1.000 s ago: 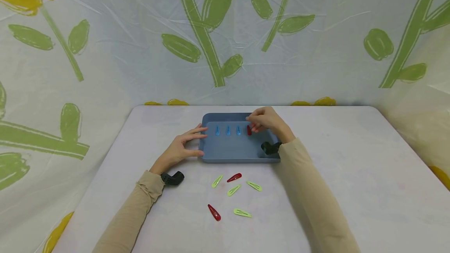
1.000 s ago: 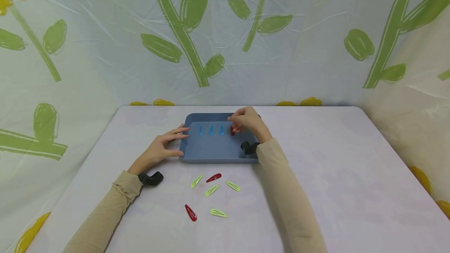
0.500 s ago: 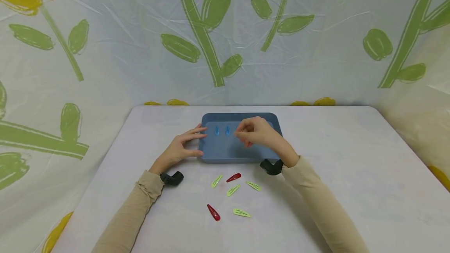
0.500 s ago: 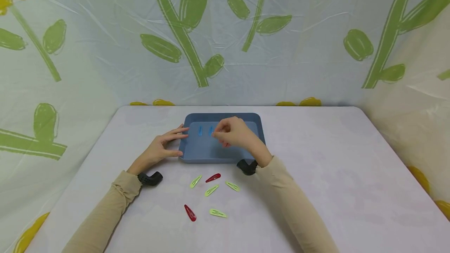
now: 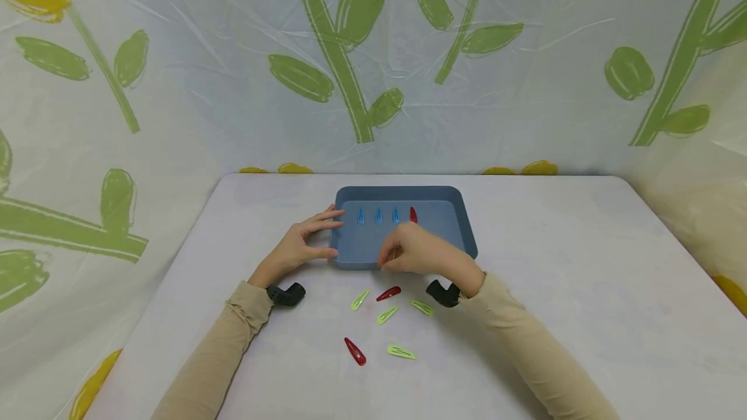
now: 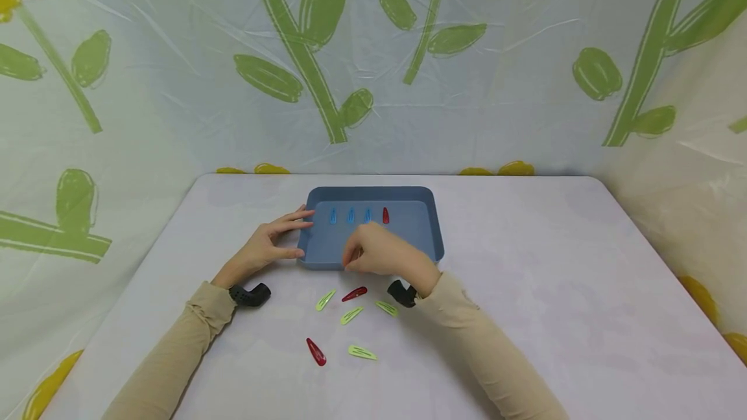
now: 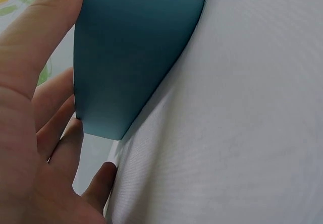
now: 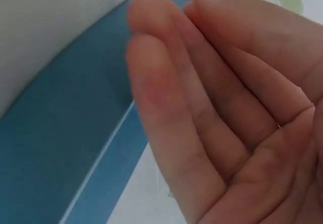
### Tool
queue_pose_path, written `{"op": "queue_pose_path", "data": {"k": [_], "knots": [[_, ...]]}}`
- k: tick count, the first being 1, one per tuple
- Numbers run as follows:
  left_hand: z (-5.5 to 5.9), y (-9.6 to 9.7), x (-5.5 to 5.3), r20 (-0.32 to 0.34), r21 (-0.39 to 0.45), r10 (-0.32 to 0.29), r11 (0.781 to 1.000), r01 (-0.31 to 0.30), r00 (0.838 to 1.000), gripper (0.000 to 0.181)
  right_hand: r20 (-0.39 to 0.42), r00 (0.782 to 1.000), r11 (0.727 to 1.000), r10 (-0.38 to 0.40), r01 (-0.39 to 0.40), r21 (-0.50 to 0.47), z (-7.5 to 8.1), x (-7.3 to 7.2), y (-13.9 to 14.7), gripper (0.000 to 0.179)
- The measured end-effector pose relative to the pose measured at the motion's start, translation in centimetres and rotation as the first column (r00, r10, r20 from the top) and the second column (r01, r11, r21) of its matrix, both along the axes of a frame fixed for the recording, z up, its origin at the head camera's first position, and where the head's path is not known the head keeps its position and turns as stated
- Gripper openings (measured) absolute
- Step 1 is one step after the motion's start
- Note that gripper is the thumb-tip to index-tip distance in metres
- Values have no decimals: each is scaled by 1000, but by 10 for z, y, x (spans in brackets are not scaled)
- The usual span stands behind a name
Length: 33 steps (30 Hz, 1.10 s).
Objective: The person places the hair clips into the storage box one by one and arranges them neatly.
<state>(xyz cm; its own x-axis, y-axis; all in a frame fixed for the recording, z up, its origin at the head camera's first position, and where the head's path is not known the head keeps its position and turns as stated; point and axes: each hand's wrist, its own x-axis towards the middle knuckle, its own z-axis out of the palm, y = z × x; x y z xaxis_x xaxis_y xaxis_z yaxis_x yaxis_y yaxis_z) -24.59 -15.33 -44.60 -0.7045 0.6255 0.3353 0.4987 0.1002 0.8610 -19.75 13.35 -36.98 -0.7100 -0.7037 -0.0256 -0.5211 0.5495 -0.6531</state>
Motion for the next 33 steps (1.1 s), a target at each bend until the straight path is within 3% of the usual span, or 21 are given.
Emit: {"op": "queue_pose_path", "data": {"k": [5, 10, 15, 23, 30, 33], "knots": [[1, 0, 0, 10, 0, -5, 1000, 5, 1000, 60, -79, 996, 993, 38, -28, 116, -5, 6, -8, 11], [1, 1, 0, 7, -9, 1, 1000, -1, 1000, 60, -88, 996, 977, 25, -6, 212, -6, 16, -15, 12], [-10, 0, -5, -10, -12, 10, 1000, -11, 1000, 61, -112, 994, 955, -3, 36, 293, -8, 25, -24, 16], [-21, -5, -12, 4, -69, -25, 997, 25, 1000, 67, -167, 986, 954, 17, 34, 299, -12, 29, -29, 26], [6, 2, 4, 26, -71, -31, 997, 32, 999, 62, -168, 985, 958, 28, 22, 286, -14, 28, -29, 26], [7, 2, 5, 26, -70, -29, 997, 31, 999, 63, -170, 985, 958, 29, 21, 287, -15, 28, -29, 27]]}}
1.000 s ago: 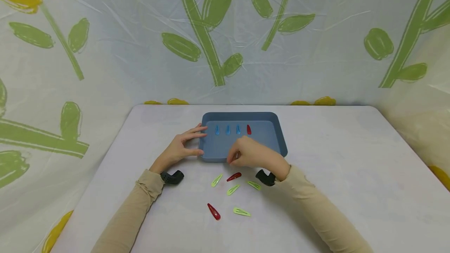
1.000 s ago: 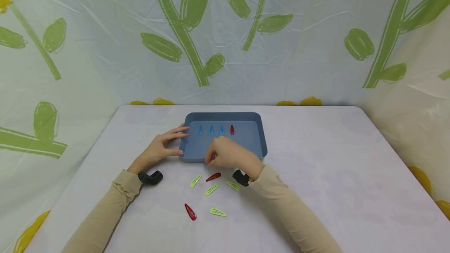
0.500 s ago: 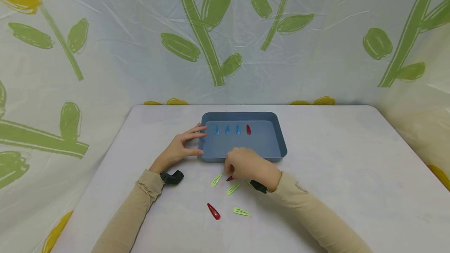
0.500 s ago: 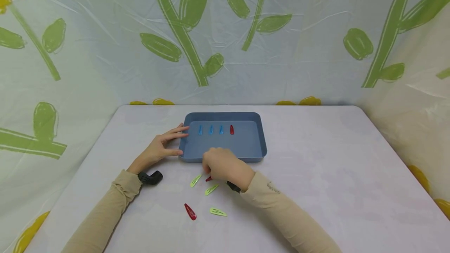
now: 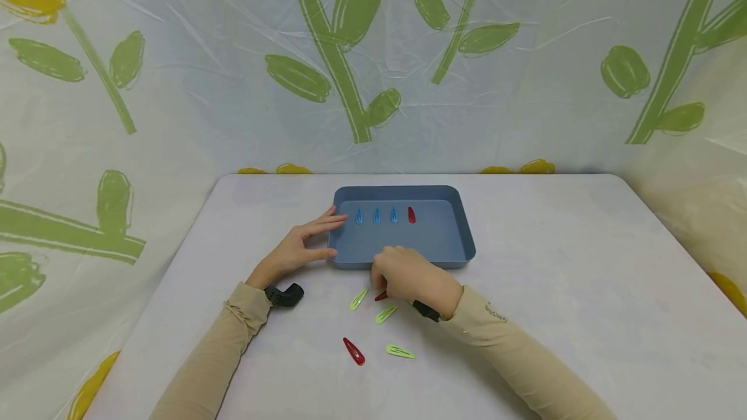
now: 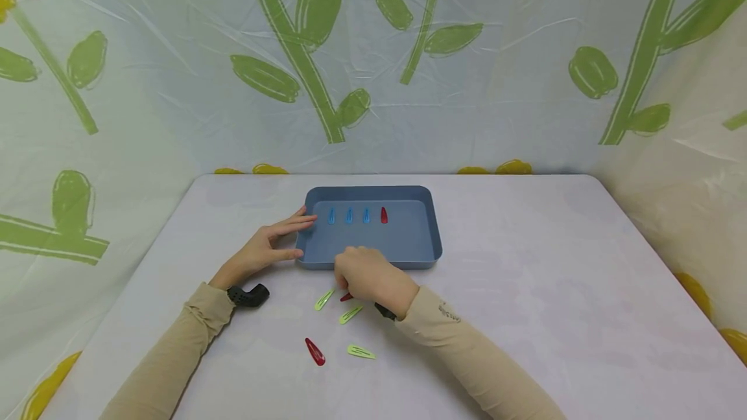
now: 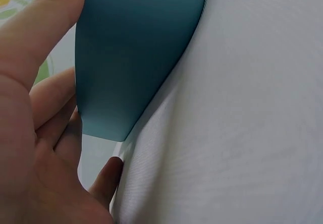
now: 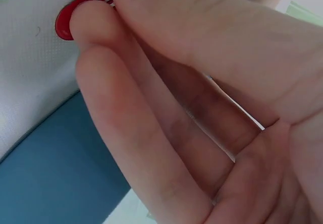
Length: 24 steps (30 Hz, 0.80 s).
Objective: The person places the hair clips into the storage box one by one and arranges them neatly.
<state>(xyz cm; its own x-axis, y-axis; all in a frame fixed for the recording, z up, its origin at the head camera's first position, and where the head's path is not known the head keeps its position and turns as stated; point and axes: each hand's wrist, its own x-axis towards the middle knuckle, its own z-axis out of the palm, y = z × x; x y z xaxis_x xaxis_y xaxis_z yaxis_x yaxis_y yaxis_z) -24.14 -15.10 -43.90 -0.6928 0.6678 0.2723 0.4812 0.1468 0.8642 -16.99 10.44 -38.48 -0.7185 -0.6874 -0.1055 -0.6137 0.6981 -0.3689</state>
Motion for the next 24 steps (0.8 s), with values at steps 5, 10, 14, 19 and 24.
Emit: {"op": "queue_pose_path", "data": {"k": [5, 10, 14, 19, 24], "knots": [[0, 0, 0, 9, -8, 10, 1000, -10, 1000, 64, -12, 1000, 1000, -10, 10, 11, -1, 0, 0, 28], [0, 0, 0, 18, -10, 16, 1000, -16, 1000, 64, -23, 999, 999, -25, 25, 24, -2, 2, -1, 28], [-1, -1, 0, 36, 4, 10, 1000, -10, 999, 64, -34, 999, 999, -22, 23, 46, -3, 4, -3, 28], [-2, -1, 0, 56, 13, 7, 1000, -7, 998, 64, -38, 999, 998, -9, 11, 56, -4, 5, -4, 28], [-2, -1, 0, 54, 13, 6, 1000, -7, 999, 64, -32, 999, 999, -3, 4, 40, -5, 5, -3, 29]]}}
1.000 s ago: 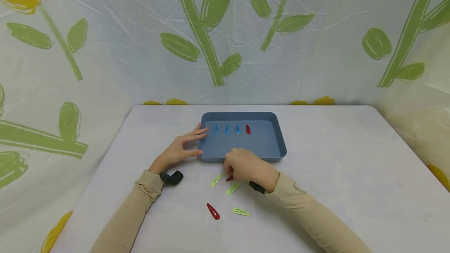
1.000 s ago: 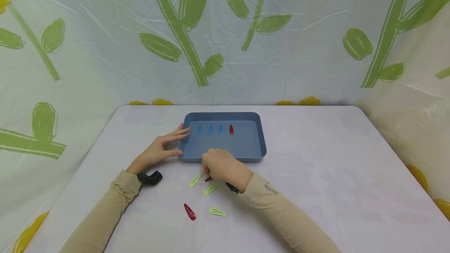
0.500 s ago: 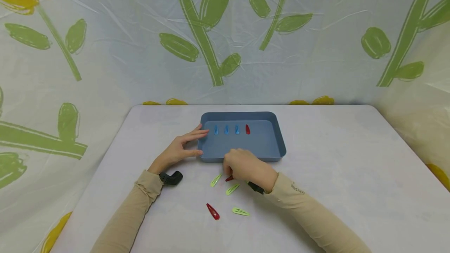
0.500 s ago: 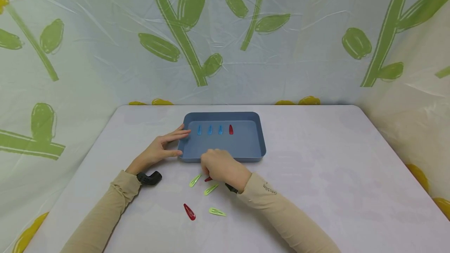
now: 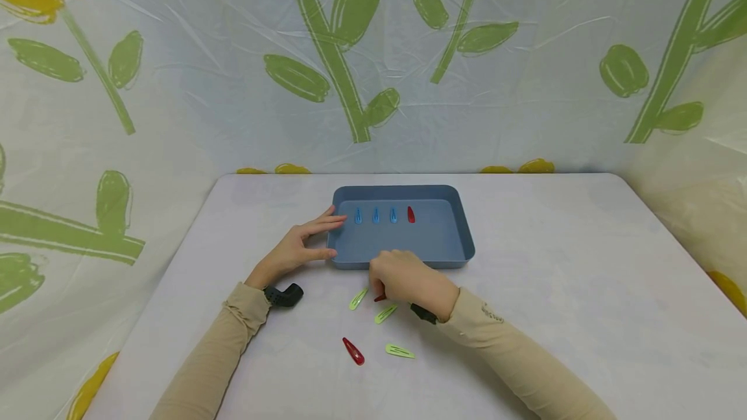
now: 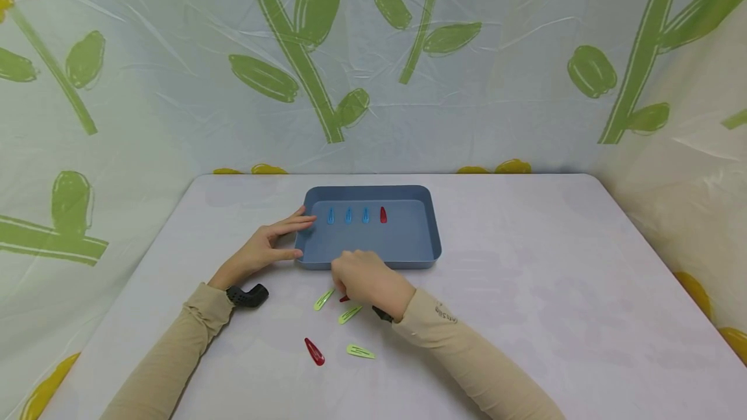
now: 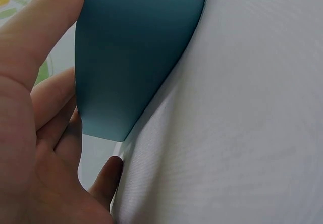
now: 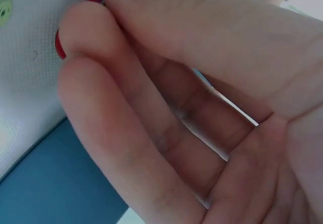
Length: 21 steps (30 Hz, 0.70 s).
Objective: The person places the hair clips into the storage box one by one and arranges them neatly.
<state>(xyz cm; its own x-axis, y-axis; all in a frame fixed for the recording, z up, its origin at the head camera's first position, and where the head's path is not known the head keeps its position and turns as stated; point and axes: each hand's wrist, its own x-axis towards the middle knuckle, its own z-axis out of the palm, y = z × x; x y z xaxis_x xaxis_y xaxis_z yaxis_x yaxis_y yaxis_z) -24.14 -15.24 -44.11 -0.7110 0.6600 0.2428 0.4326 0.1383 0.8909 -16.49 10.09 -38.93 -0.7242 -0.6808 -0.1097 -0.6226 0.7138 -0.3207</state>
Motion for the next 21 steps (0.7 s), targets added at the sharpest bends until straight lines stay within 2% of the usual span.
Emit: {"op": "queue_pose_path", "data": {"k": [14, 17, 21], "knots": [[2, 0, 1, -1, -4, -1, 1000, 1, 1000, 63, 73, 997, 1000, 6, -7, 5, 5, -1, 2, 24], [-2, 0, -1, -3, -1, 0, 1000, 0, 1000, 63, 85, 996, 1000, 13, -13, 1, 6, -1, 3, 23], [-14, -2, -8, -14, 2, 5, 1000, -5, 1000, 63, 98, 995, 1000, 19, -19, -2, 7, -1, 3, 20]]}}
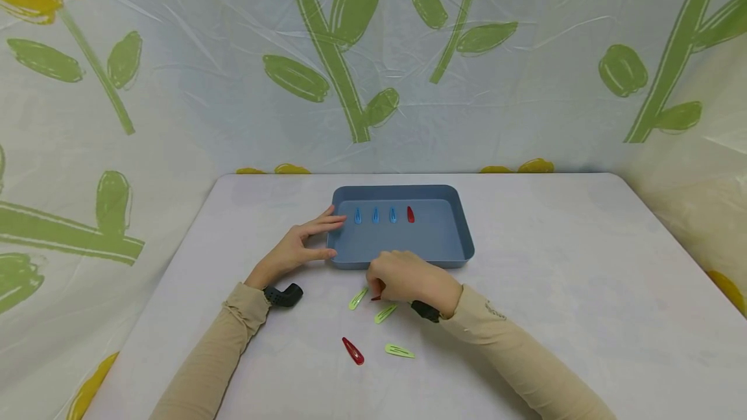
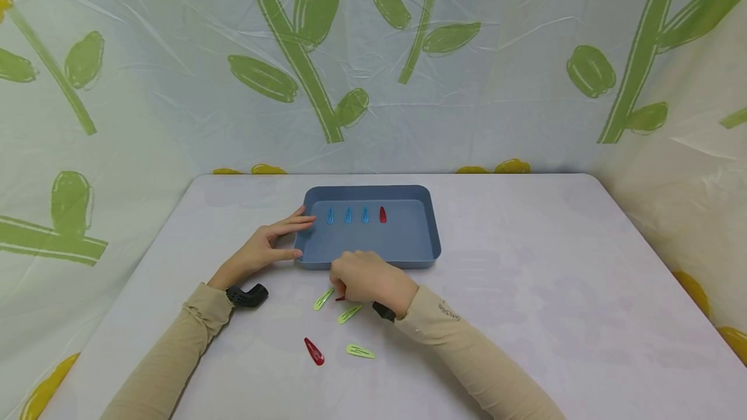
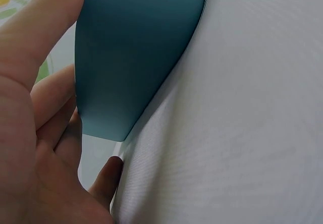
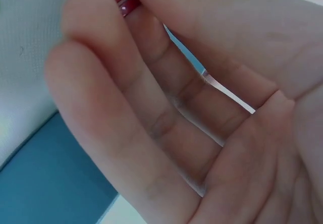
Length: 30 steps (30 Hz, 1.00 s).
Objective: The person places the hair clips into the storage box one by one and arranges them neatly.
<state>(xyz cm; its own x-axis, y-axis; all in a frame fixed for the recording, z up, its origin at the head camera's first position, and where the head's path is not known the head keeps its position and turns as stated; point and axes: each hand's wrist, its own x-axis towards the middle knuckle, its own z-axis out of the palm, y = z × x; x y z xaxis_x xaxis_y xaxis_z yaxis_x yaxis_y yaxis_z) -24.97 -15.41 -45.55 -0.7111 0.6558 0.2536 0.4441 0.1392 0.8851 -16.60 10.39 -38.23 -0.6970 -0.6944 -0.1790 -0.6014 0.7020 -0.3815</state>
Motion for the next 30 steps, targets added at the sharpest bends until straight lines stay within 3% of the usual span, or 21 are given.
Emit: {"op": "queue_pose_path", "data": {"k": [5, 11, 17, 20, 26, 30], "knots": [[-10, -3, -6, -22, -7, -1, 1000, 1, 1000, 63, 34, 999, 1000, 6, -6, -1, 1, -1, 1, 20], [-10, -4, -6, -14, -12, -7, 1000, 7, 1000, 62, 107, 993, 996, 58, -51, -66, 7, -5, 7, 15], [-11, -4, -7, -20, -9, 1, 1000, -1, 1000, 61, 262, 956, 976, 134, -80, -204, 15, -14, 17, 14], [-6, -1, -4, -10, -9, 9, 1000, -9, 1000, 61, 323, 933, 959, 157, -66, -276, 16, -20, 24, 12], [12, 2, 7, 1, 1, 1, 1000, -1, 1000, 60, 348, 921, 916, 175, -23, -400, 17, -31, 38, 8], [16, 3, 8, -6, -4, 1, 1000, -2, 1000, 60, 367, 912, 884, 184, 9, -466, 16, -37, 44, 5]]}}
